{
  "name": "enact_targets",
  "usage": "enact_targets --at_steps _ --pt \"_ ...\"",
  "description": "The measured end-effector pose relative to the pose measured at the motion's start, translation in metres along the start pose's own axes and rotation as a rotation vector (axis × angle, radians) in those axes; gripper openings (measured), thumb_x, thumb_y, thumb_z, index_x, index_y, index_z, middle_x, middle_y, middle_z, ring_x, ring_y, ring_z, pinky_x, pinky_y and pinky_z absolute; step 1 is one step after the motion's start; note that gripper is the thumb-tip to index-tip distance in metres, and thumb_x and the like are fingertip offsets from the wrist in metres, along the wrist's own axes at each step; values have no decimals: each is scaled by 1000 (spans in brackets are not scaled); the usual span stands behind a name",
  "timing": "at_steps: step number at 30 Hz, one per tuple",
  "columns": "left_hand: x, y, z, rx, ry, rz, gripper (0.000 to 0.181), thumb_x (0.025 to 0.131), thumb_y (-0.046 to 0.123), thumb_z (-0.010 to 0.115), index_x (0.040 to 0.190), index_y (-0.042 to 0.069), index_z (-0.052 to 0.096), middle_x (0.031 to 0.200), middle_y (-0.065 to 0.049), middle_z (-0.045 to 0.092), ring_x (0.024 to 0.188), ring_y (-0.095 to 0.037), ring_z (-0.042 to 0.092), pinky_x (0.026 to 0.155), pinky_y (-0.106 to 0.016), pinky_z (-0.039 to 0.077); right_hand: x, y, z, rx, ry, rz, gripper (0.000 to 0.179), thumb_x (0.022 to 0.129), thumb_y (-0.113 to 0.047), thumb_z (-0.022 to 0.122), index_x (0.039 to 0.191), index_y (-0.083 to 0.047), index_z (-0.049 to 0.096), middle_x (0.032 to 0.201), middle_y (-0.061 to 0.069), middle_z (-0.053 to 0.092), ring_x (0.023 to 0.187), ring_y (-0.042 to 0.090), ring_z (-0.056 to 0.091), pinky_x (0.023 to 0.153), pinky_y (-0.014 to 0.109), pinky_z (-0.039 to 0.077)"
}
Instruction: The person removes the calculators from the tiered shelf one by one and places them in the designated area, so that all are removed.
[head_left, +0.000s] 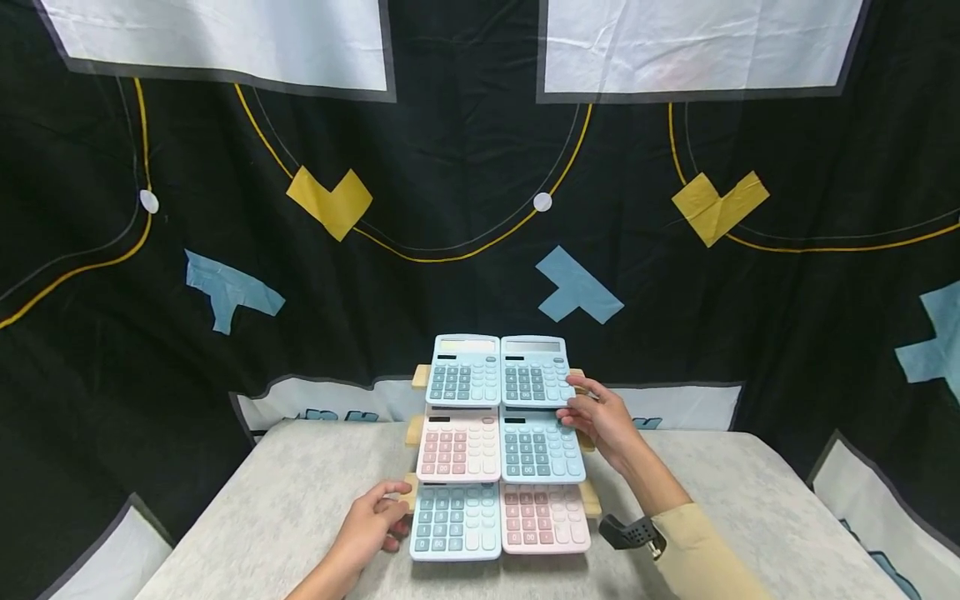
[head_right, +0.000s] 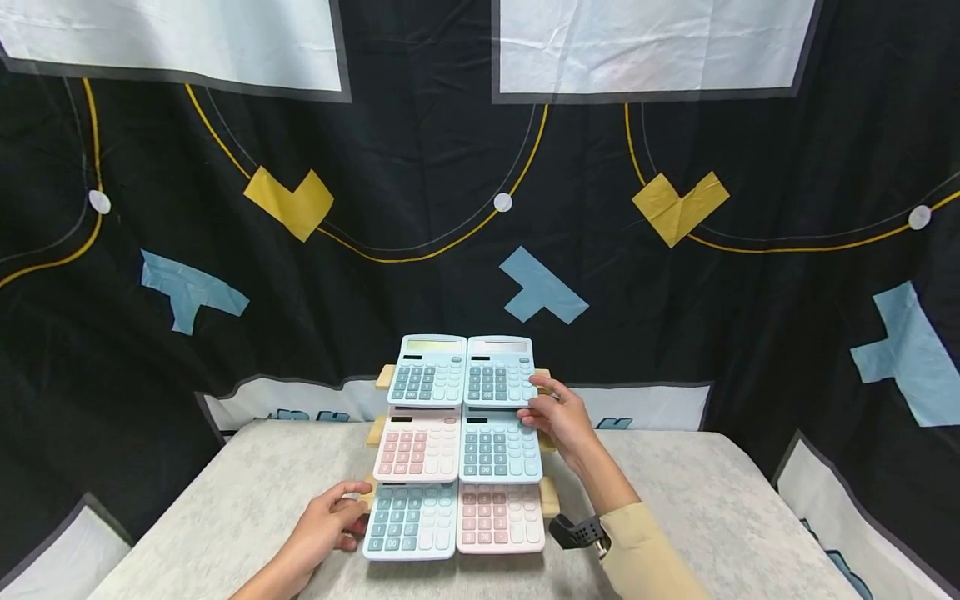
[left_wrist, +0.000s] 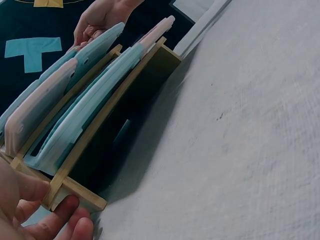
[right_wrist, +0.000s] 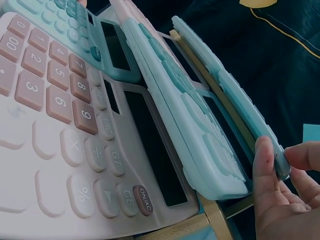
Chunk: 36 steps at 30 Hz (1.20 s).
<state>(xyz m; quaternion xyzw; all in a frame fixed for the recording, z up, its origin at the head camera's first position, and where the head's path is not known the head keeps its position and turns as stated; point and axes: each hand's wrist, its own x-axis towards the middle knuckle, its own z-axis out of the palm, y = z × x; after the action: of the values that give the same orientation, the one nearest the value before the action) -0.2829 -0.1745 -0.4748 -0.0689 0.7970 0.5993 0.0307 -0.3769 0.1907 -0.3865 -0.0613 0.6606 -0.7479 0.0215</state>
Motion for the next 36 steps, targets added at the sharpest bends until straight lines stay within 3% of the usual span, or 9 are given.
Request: enact_targets --at_steps 9,15,36 --pt "-10 -10 3 -21 23 -3 27 96 11 59 121 1 63 84 -2 69 72 -19 64 57 -35 54 -6 7 1 -8 0 24 45 100 -6 52 145 -10 46 107 12 63 85 16 72 78 22 58" --pt "-8 -6 4 -20 17 -11 27 96 12 60 121 2 64 85 -1 70 73 -19 64 58 -34 54 -6 5 -2 -8 -2 17 48 100 -6 53 147 -10 44 105 11 63 85 15 72 79 22 58" --pt "-2 -1 3 -6 25 -13 28 96 16 61 122 5 64 87 -3 70 73 -19 63 56 -33 54 0 -1 -2 -25 -28 -24 51 98 -3 55 148 -7 41 124 16 57 86 14 70 81 21 57"
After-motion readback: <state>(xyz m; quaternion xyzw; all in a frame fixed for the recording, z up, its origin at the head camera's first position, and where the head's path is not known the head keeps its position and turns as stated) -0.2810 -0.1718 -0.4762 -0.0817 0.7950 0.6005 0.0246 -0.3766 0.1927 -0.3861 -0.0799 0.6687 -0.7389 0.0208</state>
